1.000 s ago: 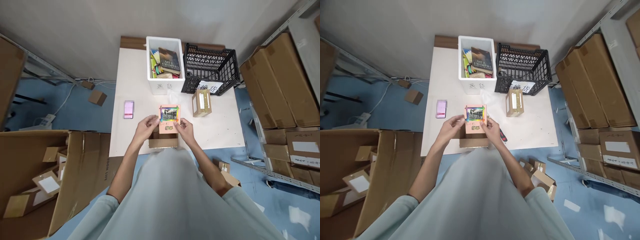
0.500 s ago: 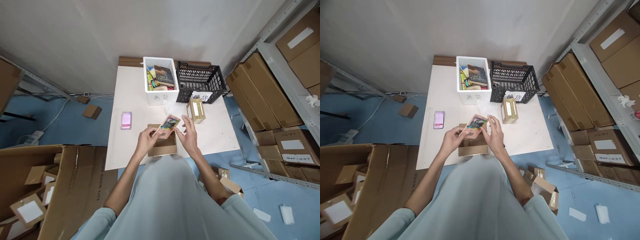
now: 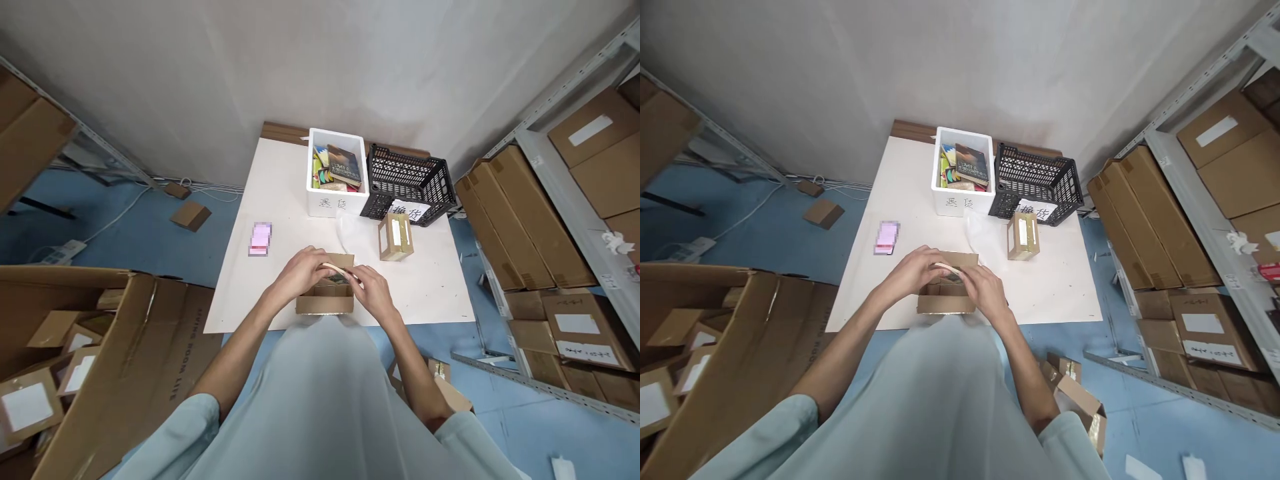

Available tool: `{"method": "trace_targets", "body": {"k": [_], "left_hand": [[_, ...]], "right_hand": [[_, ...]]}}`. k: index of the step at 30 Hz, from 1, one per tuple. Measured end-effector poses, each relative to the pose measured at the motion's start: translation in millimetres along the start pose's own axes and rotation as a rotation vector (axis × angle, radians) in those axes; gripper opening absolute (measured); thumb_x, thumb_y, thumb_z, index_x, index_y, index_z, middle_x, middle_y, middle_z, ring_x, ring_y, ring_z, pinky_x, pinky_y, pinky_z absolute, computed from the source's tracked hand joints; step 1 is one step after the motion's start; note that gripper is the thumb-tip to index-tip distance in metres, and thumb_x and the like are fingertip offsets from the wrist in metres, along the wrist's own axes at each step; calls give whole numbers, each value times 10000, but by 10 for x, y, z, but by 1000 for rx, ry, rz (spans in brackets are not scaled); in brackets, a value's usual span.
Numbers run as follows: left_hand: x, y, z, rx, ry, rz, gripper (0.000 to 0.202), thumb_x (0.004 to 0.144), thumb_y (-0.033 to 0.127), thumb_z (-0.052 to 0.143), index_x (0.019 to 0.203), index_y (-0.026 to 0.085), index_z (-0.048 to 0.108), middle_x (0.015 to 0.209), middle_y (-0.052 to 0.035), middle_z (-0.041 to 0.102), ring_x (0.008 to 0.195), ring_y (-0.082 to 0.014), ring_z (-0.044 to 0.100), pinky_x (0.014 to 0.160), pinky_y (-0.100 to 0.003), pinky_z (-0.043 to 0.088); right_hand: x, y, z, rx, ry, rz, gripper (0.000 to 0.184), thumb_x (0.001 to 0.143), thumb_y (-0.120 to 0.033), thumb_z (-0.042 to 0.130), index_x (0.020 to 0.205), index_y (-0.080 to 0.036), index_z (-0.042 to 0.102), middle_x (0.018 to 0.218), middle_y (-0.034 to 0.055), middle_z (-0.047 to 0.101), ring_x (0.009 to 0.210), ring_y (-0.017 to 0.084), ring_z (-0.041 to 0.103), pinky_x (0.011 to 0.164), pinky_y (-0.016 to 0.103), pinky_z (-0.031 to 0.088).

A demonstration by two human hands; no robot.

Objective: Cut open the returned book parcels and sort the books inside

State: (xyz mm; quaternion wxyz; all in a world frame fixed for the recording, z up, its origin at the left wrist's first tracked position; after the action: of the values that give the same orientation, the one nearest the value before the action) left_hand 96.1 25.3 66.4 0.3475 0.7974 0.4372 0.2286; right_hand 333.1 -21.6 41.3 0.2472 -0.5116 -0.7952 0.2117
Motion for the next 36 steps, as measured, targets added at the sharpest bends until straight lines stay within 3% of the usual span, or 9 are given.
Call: {"method": "trace_targets", "body": {"k": [7,12,14,20,23,27,30,33,36], "left_hand": [[-75,-8,-41,-88,122,-111,186,995,391,764,1078,276,885,1022,-56,831,1015,-290,720,928,-396,562],[-168,-102,-8,-155,529,-275,621,943,455,835,1526,261,745,1409,-116,803,1327,-330,719,1173,-493,575],[-224,-160,62,-262,602,-348,738,930,550,847,1574,222,698,1534,-153,759,1424,-349,691,1210,-526,575],[-334,-160,419,-724,354,-448,823,769,856,900,1221,168,876,1269,-153,875,1243,-384,802,1131,-539,659],[-347,-94,493,-763,386,-442,723,725,834,950,1036,183,906,1095,-110,896,1181,-385,814,1112,-545,667],[-314,-69,521,-754,431,-445,637,740,770,966,984,183,915,985,-84,884,1074,-357,826,1012,-492,694],[-272,-69,571,-685,472,-450,584,809,738,905,969,176,913,940,-64,875,1019,-342,828,943,-448,697],[-244,-19,673,-554,502,-446,492,933,661,782,989,189,911,991,-47,887,1038,-337,837,961,-436,694],[-243,94,805,-394,468,-351,360,1007,517,705,1106,242,917,1198,-54,894,1223,-345,829,1107,-479,671]], "right_hand": [[46,-16,-17,169,4,7,369,1200,-453,560,1279,-256,863,1151,108,860,1028,272,779,980,395,609],[91,43,88,462,116,234,431,1097,-593,654,1101,-219,868,991,77,830,818,221,710,803,353,598],[108,94,122,609,178,350,489,1021,-666,715,1088,-204,860,952,68,823,774,207,686,728,335,589],[135,155,155,794,228,484,639,870,-784,818,1098,-188,856,876,46,797,669,161,620,580,293,556],[133,163,176,806,220,493,640,867,-793,827,1092,-195,856,868,39,796,656,158,636,562,289,578],[126,172,184,799,234,511,611,909,-761,815,1132,-193,851,842,41,799,669,176,697,590,300,630],[114,105,185,699,306,510,585,982,-706,770,1274,-201,822,1123,115,860,842,213,813,735,331,702],[101,-53,274,628,309,444,581,1021,-675,739,1388,-227,783,1478,175,781,1154,271,851,891,363,730],[95,-170,436,656,247,446,605,972,-676,808,1398,-248,775,1447,148,811,1300,306,818,1004,418,729]]}}
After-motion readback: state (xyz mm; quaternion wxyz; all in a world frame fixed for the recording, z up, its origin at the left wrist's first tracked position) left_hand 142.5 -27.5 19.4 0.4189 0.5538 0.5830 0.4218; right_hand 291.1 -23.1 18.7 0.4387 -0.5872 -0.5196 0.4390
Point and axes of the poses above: each hand's wrist, its own x-axis towards the middle knuckle, its own z-axis out of the palm, y = z × x, the point moved 2 cm from there along x, towards the middle knuckle
